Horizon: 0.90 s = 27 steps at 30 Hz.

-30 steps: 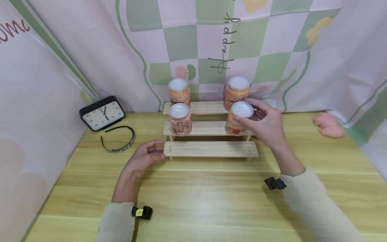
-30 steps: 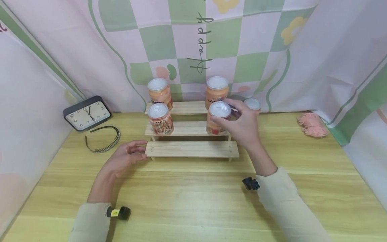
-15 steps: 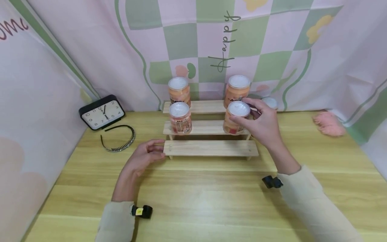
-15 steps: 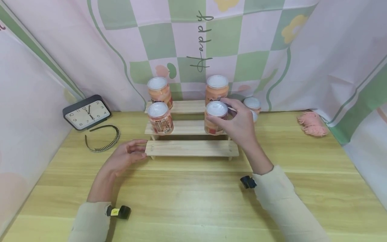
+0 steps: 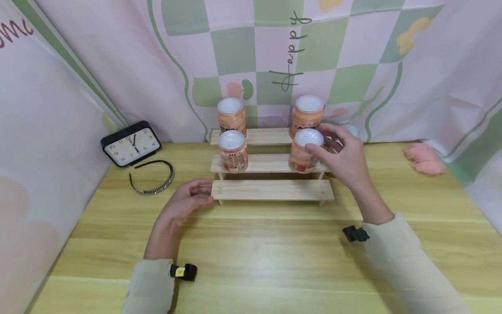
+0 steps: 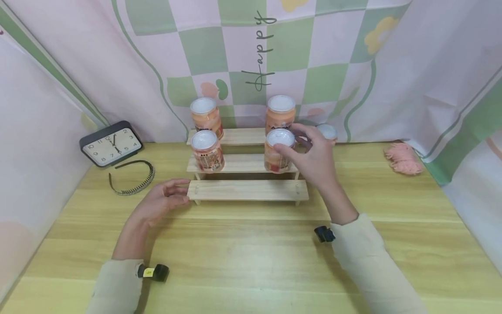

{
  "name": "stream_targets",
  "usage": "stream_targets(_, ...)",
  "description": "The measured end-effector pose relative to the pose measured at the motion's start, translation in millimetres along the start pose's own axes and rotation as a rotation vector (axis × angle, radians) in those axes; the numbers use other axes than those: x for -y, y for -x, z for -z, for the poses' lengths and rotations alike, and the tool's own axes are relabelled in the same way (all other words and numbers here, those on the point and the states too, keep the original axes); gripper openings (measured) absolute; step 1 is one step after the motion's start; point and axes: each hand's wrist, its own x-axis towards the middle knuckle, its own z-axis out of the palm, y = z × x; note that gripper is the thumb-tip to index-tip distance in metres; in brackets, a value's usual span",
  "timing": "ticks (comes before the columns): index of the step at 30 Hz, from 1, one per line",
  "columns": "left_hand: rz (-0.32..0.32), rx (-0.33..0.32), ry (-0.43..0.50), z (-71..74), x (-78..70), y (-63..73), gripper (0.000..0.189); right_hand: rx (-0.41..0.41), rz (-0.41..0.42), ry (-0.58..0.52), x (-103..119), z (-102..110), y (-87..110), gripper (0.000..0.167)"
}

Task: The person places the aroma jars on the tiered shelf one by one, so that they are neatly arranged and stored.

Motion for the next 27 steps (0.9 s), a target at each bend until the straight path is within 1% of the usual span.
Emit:
stream_targets(3, -0.003, 0.002, 0.002, 0.2, 0.0, -0.3, 0.058, -0.031, -0.013, -0.005, -6, 8, -1.0, 0.047)
stream_targets(6, -0.004, 0.005, 0.005, 0.4, -0.1, -0.4, 0.059, -0.058, -0.020, -0.001, -12, 15, -2.6, 0.043)
stream_targets(10, -0.001, 0.006, 0.005, 0.4, 0.1, -0.2, 0.059, -0.088, -0.043, 0.012, -21, 25, -4.4, 0.044)
stream_targets(13, 0.002, 0.003, 0.001, 0.0, 0.1, 0.0, 0.058, -0.101, -0.080, 0.043, -29, 32, -4.7, 0.047)
stream_targets(20, -0.005, 0.000, -0.003, -1.1, -0.2, 0.1, 0.058, -0.099, -0.136, 0.118, -48, 44, -6.0, 0.053)
stream_targets(23, -0.007, 0.001, -0.006, -1.0, -0.3, 0.0, 0.058, -0.094, -0.165, 0.152, -53, 49, -7.0, 0.058)
stream_targets(27, -0.008, 0.002, -0.005, -0.6, -0.4, -0.3, 0.058, -0.068, -0.204, 0.214, -55, 55, -6.4, 0.063)
